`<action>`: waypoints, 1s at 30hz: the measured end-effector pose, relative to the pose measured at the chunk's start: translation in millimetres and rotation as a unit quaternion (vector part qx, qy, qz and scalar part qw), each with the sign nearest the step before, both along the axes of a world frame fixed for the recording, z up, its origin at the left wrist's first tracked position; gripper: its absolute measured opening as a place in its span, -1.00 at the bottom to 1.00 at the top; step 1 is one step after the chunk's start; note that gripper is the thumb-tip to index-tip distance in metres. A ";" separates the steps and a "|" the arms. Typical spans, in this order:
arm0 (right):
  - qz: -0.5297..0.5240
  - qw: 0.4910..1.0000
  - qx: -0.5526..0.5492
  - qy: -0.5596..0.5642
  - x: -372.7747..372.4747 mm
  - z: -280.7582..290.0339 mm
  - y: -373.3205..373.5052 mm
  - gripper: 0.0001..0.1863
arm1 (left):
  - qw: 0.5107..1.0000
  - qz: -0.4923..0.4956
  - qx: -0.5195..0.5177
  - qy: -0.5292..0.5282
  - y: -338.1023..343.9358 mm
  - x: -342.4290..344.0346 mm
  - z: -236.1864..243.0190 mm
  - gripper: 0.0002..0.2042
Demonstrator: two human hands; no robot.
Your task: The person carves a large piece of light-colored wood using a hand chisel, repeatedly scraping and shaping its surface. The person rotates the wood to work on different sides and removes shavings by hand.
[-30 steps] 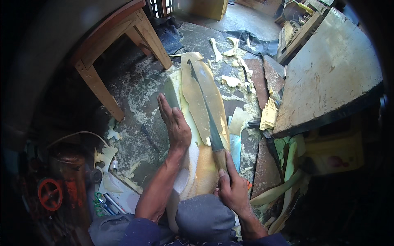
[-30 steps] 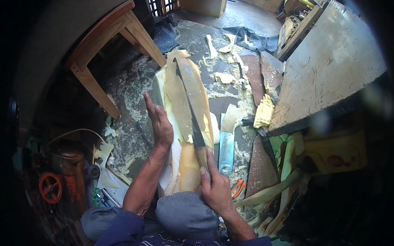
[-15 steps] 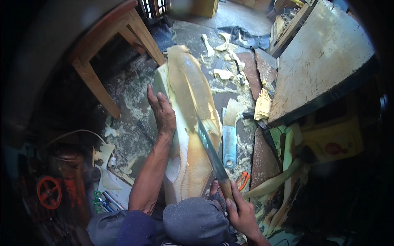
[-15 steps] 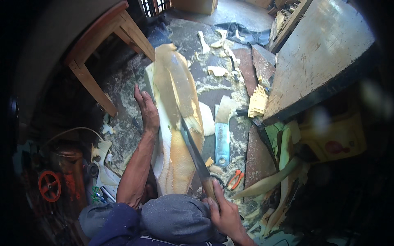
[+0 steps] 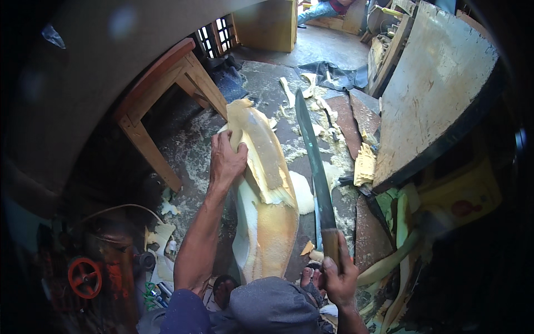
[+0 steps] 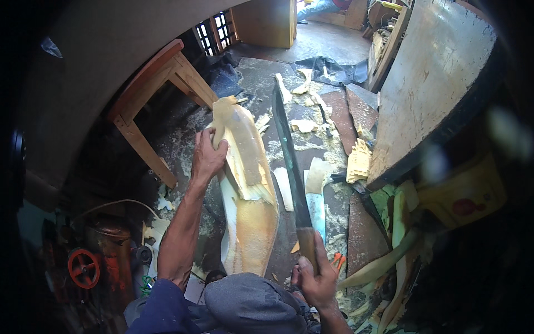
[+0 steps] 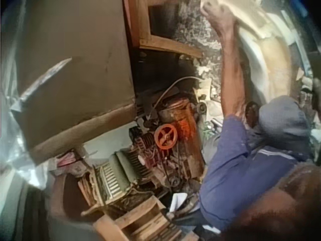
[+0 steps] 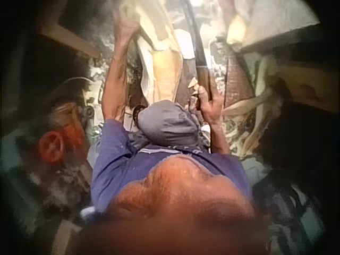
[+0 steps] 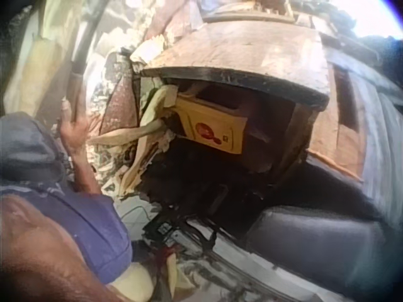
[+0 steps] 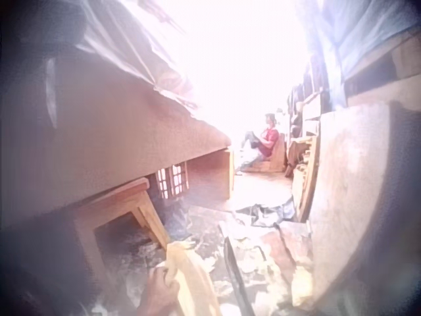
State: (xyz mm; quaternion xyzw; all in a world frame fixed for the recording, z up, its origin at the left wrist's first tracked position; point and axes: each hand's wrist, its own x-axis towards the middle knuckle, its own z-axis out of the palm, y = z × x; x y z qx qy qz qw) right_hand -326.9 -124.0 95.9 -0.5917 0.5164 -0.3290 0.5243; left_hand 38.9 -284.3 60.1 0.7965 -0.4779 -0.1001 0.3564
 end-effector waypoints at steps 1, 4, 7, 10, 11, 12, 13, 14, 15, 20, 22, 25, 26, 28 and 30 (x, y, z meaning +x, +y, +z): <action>0.015 1.000 0.006 -0.003 12.2 -0.2 -9.0 -0.28 | 1.000 0.007 0.008 -0.016 2.6 3.7 0.9 -0.47; 0.069 0.997 0.011 0.033 42.2 3.5 -29.3 -0.28 | 0.998 0.025 0.031 -0.044 7.7 11.1 8.3 -0.68; 0.113 0.983 0.114 0.086 61.0 8.1 -38.4 -0.30 | 0.998 0.030 0.046 -0.032 10.6 9.8 12.2 -0.73; 0.132 0.986 0.022 0.103 71.3 10.2 -39.3 -0.31 | 0.999 0.044 0.025 -0.008 13.3 9.4 9.1 -0.78; 0.121 0.988 -0.031 0.092 73.6 10.6 -38.8 -0.33 | 0.999 0.049 0.016 0.005 14.4 9.9 7.3 -0.79; 0.115 0.987 -0.052 0.100 75.6 10.9 -38.4 -0.34 | 0.998 0.054 0.008 0.019 15.1 10.5 5.4 -0.79; 0.118 0.986 -0.073 0.098 77.6 11.3 -38.2 -0.34 | 0.998 0.052 -0.003 0.019 16.1 10.9 3.7 -0.80; 0.114 0.985 -0.085 0.102 79.6 11.8 -38.4 -0.34 | 0.998 0.051 -0.016 0.019 16.7 10.7 2.3 -0.81; 0.124 0.983 -0.079 0.106 81.9 12.6 -39.3 -0.33 | 0.998 0.048 -0.018 0.023 17.5 10.1 1.1 -0.82; 0.162 0.969 -0.004 0.189 99.7 20.2 -54.7 -0.30 | 0.997 0.061 -0.030 0.036 19.0 -0.7 -2.3 -0.82; 0.164 0.966 -0.039 0.197 108.6 23.9 -63.7 -0.31 | 0.997 0.060 -0.039 0.035 19.8 -3.3 -4.4 -0.81; 0.175 0.958 -0.071 0.217 119.9 29.0 -74.4 -0.32 | 0.996 0.047 -0.065 0.028 21.4 -0.9 -8.8 -0.81; 0.176 0.957 -0.114 0.201 122.3 30.4 -76.3 -0.32 | 0.994 0.061 -0.080 0.049 22.5 0.2 -10.5 -0.81; 0.185 0.956 -0.099 0.207 124.7 32.8 -77.1 -0.32 | 0.989 0.072 -0.088 0.095 25.1 2.3 -13.4 -0.81; 0.187 0.953 -0.041 0.236 124.6 34.4 -75.8 -0.32 | 0.987 0.081 -0.090 0.102 27.9 0.9 -16.2 -0.81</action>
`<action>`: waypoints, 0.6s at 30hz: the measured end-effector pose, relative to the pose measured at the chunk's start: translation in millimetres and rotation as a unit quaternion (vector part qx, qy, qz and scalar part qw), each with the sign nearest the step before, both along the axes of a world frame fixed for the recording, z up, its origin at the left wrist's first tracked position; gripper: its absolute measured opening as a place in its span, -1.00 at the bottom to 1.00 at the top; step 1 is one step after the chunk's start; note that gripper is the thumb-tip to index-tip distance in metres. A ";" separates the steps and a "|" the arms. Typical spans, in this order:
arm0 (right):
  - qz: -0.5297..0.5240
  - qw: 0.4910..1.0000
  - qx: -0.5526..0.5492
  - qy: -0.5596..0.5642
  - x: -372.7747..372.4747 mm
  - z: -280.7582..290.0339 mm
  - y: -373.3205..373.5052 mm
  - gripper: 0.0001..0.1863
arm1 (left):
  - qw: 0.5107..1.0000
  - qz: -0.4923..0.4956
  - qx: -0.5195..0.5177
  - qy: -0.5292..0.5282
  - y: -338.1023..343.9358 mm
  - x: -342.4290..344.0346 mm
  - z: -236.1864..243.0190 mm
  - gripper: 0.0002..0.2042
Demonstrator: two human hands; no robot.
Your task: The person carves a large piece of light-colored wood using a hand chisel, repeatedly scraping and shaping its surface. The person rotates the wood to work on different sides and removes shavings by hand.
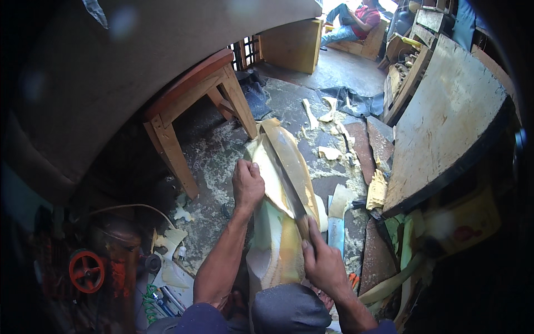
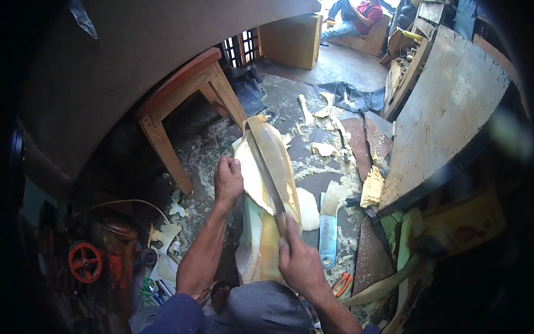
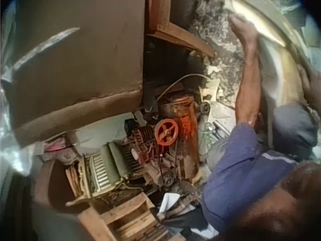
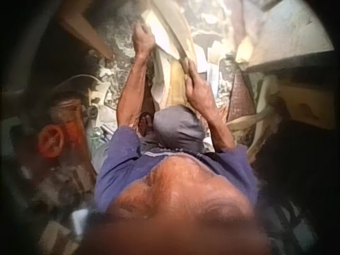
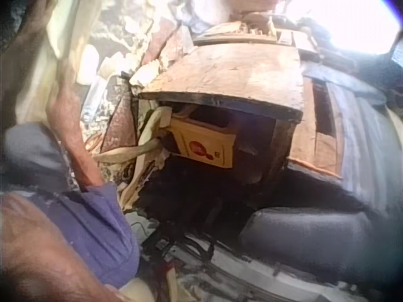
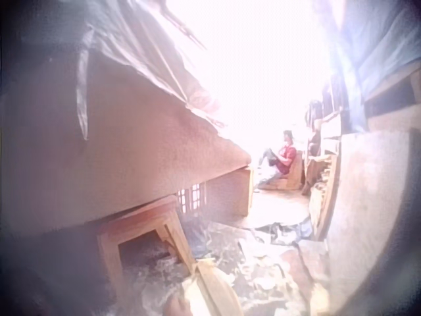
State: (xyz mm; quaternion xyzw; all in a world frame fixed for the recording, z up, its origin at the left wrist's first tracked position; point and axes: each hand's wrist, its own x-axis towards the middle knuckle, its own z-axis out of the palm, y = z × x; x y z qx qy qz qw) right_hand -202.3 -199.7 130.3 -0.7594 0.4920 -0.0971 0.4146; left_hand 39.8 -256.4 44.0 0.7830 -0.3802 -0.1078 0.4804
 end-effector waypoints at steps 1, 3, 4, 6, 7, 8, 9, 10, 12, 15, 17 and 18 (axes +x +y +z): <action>-0.004 0.999 -0.032 -0.027 -0.1 -0.7 0.4 -0.32 | 1.000 0.017 -0.011 0.002 1.4 -2.4 -2.4 -0.81; -0.007 0.998 -0.039 -0.046 0.5 -3.0 -1.8 -0.32 | 0.999 0.014 -0.017 0.042 4.6 -5.8 -6.1 -0.82; -0.011 0.998 -0.018 -0.053 0.5 -4.4 -3.4 -0.32 | 0.998 0.002 -0.020 0.055 6.5 -8.3 -6.5 -0.82; -0.046 0.990 -0.070 -0.117 -1.9 -7.9 -4.9 -0.33 | 0.996 0.024 -0.064 0.056 17.5 -12.1 -1.6 -0.83; -0.085 0.980 -0.079 -0.160 -4.2 -10.6 -5.2 -0.32 | 0.993 0.038 -0.085 0.076 27.3 -16.4 3.3 -0.84; -0.104 0.956 -0.125 -0.245 -7.1 -13.8 -5.3 -0.31 | 0.986 0.063 -0.082 0.127 36.9 -20.4 10.3 -0.84; -0.134 0.951 -0.097 -0.260 -10.5 -17.6 -5.1 -0.27 | 0.945 0.022 -0.212 0.247 47.8 -28.8 18.3 -0.85; -0.157 0.947 -0.091 -0.265 -14.7 -21.6 -4.4 -0.26 | 0.940 -0.011 -0.219 0.261 59.5 -39.6 27.9 -0.86; -0.193 0.931 -0.039 -0.308 -25.2 -29.6 -0.6 -0.24 | 0.912 -0.072 -0.231 0.330 83.6 -64.9 51.5 -0.85; -0.224 0.890 0.067 -0.391 -44.5 -39.1 9.5 -0.20 | 0.893 -0.316 -0.128 0.294 109.1 -114.0 77.9 -0.85; -0.221 0.872 0.037 -0.435 -58.3 -42.4 17.8 -0.22 | 0.871 -0.446 -0.112 0.172 108.9 -131.8 88.5 -0.83; -0.262 0.868 0.038 -0.421 -65.3 -43.4 22.0 -0.24 | 0.866 -0.462 -0.101 0.162 104.4 -135.5 90.9 -0.82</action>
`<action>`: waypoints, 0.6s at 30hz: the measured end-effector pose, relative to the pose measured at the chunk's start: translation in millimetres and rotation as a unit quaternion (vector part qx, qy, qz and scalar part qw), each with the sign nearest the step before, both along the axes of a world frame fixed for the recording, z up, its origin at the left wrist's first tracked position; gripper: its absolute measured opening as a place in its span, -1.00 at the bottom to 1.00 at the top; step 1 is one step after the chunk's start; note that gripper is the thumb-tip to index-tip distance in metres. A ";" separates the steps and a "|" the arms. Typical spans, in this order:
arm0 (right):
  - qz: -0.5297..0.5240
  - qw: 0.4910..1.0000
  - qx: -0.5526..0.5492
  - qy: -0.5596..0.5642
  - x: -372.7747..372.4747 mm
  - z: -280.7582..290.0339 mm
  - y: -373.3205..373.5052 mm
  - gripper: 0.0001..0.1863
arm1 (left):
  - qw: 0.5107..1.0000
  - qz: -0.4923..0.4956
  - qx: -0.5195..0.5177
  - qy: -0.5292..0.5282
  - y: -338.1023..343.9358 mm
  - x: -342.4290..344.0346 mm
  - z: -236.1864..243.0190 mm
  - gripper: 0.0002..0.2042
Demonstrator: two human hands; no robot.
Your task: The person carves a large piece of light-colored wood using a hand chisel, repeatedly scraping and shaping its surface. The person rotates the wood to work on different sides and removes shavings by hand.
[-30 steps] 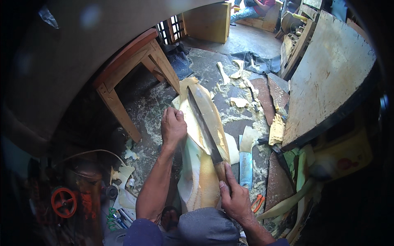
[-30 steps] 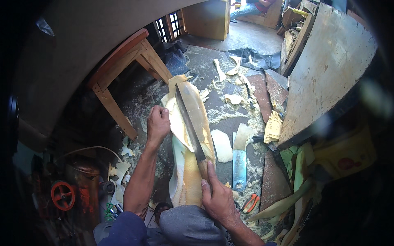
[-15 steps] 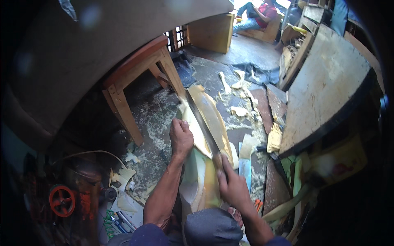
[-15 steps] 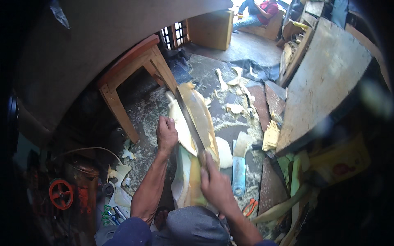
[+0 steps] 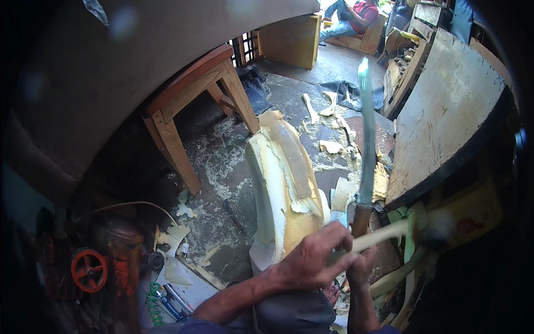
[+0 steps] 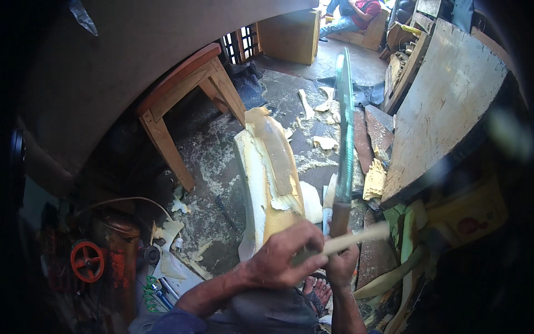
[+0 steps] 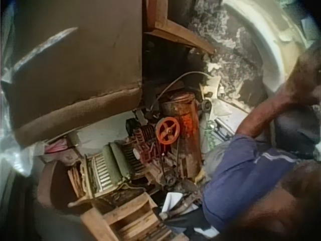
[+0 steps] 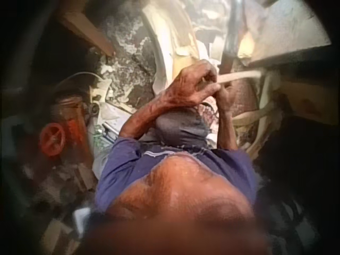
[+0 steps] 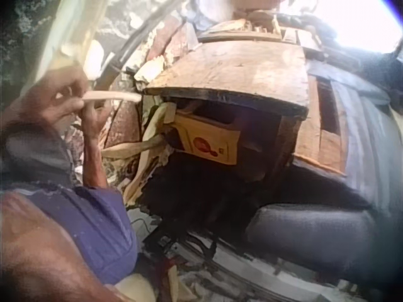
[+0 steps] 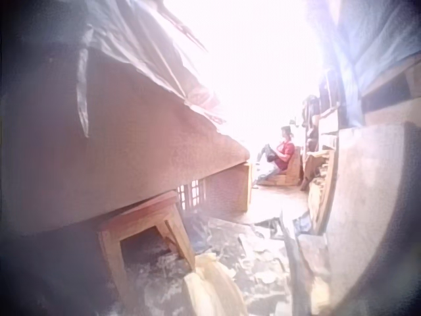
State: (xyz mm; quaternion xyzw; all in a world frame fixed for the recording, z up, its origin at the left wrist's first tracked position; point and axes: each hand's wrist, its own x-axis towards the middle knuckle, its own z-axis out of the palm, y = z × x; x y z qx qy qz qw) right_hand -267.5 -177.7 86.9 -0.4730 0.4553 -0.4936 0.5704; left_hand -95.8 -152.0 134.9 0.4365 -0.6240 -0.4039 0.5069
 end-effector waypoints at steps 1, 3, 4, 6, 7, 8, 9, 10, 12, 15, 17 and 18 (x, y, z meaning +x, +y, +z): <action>0.040 0.996 -0.005 -0.081 -7.0 -0.5 3.9 -0.28 | 1.000 0.002 -0.021 -0.001 -5.4 -4.0 1.0 -0.80; 0.051 0.966 0.007 -0.254 -21.4 0.0 9.9 -0.41 | 0.998 -0.005 -0.040 -0.043 -20.1 -11.7 -0.6 -0.71; 0.014 0.980 0.025 -0.195 -29.2 0.3 12.0 -0.42 | 0.992 -0.010 -0.094 -0.086 -26.1 -15.0 -2.8 -0.67; 0.010 0.994 0.014 -0.108 -47.5 0.3 13.8 -0.46 | 0.973 -0.022 -0.120 -0.196 -32.2 -15.3 -10.0 -0.58; -0.010 1.000 -0.024 0.000 -58.2 -0.3 13.7 -0.48 | 0.967 -0.056 -0.113 -0.220 -34.5 -11.5 -15.1 -0.56; -0.043 0.998 -0.031 0.044 -69.8 -1.3 13.0 -0.48 | 0.953 -0.108 -0.103 -0.263 -37.6 -5.1 -20.9 -0.55; -0.112 0.987 -0.025 0.109 -82.3 -2.9 11.9 -0.49 | 0.960 -0.024 -0.146 -0.238 -39.4 5.5 -27.5 -0.56; -0.123 0.979 -0.016 0.165 -95.3 -5.3 10.7 -0.50 | 0.959 0.075 -0.119 -0.247 -47.0 17.6 -34.4 -0.52; -0.178 0.916 -0.069 0.353 -121.1 -12.0 8.5 -0.56 | 0.878 0.296 -0.101 -0.363 -53.9 41.5 -47.2 -0.21; -0.175 0.785 -0.123 0.582 -153.6 -27.8 8.9 -0.54 | 0.834 0.153 0.073 -0.525 -58.5 52.5 -60.0 -0.09; -0.178 0.769 -0.094 0.606 -167.3 -39.8 11.4 -0.51 | 0.824 0.142 0.093 -0.541 -56.9 47.2 -62.2 -0.06; -0.163 0.782 -0.064 0.598 -171.7 -45.9 13.6 -0.51 | 0.817 0.136 0.099 -0.552 -52.1 40.4 -62.3 -0.05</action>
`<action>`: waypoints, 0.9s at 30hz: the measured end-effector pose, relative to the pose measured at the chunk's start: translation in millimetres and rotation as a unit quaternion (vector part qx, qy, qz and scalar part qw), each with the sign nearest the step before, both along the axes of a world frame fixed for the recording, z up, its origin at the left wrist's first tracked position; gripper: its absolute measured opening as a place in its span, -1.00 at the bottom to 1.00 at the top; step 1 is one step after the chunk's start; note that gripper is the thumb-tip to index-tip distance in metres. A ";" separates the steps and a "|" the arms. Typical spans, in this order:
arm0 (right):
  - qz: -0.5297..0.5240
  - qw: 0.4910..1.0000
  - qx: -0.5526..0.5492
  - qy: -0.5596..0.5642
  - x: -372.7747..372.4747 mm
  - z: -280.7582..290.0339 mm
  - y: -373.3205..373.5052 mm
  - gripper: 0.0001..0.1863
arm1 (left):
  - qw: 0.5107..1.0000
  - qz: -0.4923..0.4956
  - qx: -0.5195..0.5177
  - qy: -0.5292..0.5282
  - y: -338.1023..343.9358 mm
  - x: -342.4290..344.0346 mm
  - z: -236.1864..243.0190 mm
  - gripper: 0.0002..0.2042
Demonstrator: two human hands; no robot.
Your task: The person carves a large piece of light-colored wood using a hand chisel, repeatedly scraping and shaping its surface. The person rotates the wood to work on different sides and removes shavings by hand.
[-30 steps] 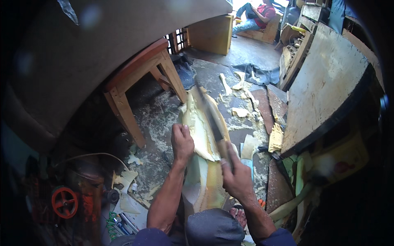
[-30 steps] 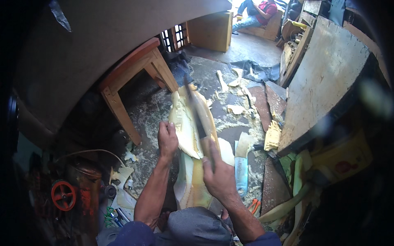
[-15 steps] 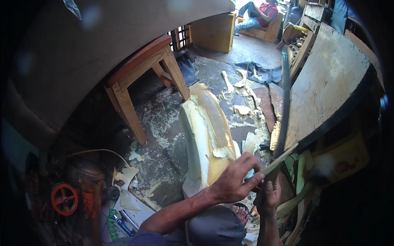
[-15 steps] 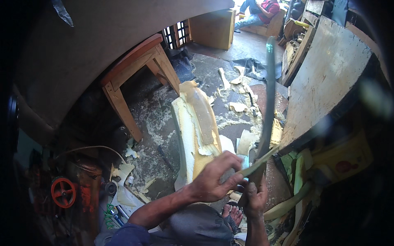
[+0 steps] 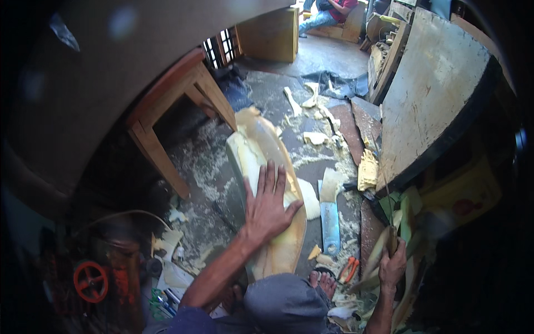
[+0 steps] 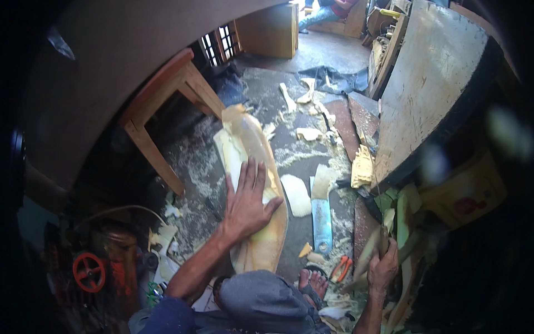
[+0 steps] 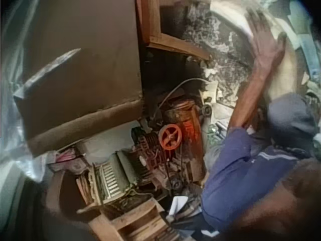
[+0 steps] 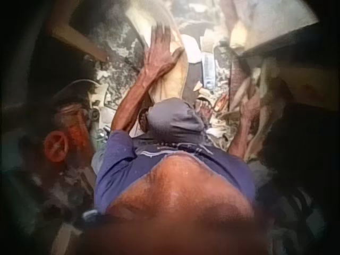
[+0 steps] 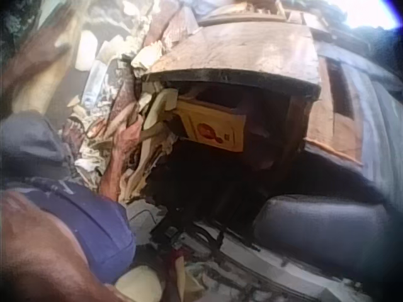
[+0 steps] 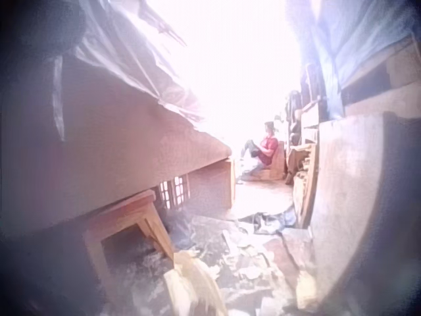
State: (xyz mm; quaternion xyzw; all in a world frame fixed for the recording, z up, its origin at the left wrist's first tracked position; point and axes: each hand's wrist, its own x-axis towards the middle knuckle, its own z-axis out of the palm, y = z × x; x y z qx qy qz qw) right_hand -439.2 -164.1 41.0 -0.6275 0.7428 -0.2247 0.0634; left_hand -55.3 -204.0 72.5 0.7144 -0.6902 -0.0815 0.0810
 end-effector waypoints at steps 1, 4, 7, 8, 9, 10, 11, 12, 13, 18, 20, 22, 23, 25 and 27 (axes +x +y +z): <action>-0.021 0.999 0.026 -0.029 -2.8 -6.0 2.4 -0.52 | 0.999 0.000 -0.006 -0.039 2.8 -7.0 0.5 -0.05; -0.057 0.992 0.083 -0.082 -2.8 -25.2 10.7 -0.52 | 0.997 -0.056 0.028 -0.039 11.4 -25.5 -2.2 -0.04; -0.056 0.987 0.085 -0.125 6.5 -42.1 17.6 -0.57 | 0.996 -0.053 -0.049 -0.050 13.9 -26.4 -3.4 -0.09; -0.046 0.983 0.086 -0.153 11.2 -46.9 19.4 -0.58 | 0.998 -0.046 -0.051 0.005 13.7 -23.4 -2.1 -0.12; -0.041 0.978 0.097 -0.181 16.4 -51.6 21.0 -0.59 | 0.995 -0.038 -0.078 0.039 13.3 -19.0 -0.4 -0.16; -0.052 0.972 0.092 -0.208 22.3 -56.2 22.4 -0.60 | 0.995 -0.029 -0.073 0.062 13.3 -14.6 2.3 -0.19; -0.037 0.975 0.098 -0.197 28.6 -60.7 23.6 -0.53 | 0.980 -0.055 -0.157 0.109 12.8 -9.8 5.4 -0.26; 0.001 0.971 0.107 -0.214 35.1 -65.2 24.8 -0.51 | 0.983 -0.039 -0.141 0.107 11.8 -6.0 8.2 -0.28; 0.023 0.970 0.095 -0.224 41.9 -69.7 25.8 -0.48 | 0.984 -0.038 -0.142 0.105 10.5 -2.9 10.8 -0.30; 0.082 0.949 0.099 -0.288 70.5 -86.4 29.0 -0.44 | 0.990 -0.035 -0.137 -0.018 5.7 -5.4 11.4 -0.29; 0.101 0.932 0.135 -0.321 77.2 -88.3 28.6 -0.46 | 0.983 0.005 -0.172 0.061 5.3 -7.7 6.7 -0.49; 0.104 0.928 0.121 -0.337 81.8 -86.7 26.9 -0.45 | 0.969 0.059 -0.200 0.134 6.5 -6.8 1.1 -0.65; 0.113 0.926 0.116 -0.341 83.7 -84.4 25.5 -0.45 | 0.968 0.077 -0.204 0.126 8.2 -4.8 -0.9 -0.81; 0.107 0.894 0.182 -0.394 88.1 -76.9 21.4 -0.43 | 0.957 0.100 -0.209 0.173 11.7 0.3 -4.4 -0.85; 0.046 0.815 0.343 -0.465 94.7 -66.3 15.9 -0.41 | 0.954 0.105 -0.210 0.188 14.9 5.0 -5.9 -0.87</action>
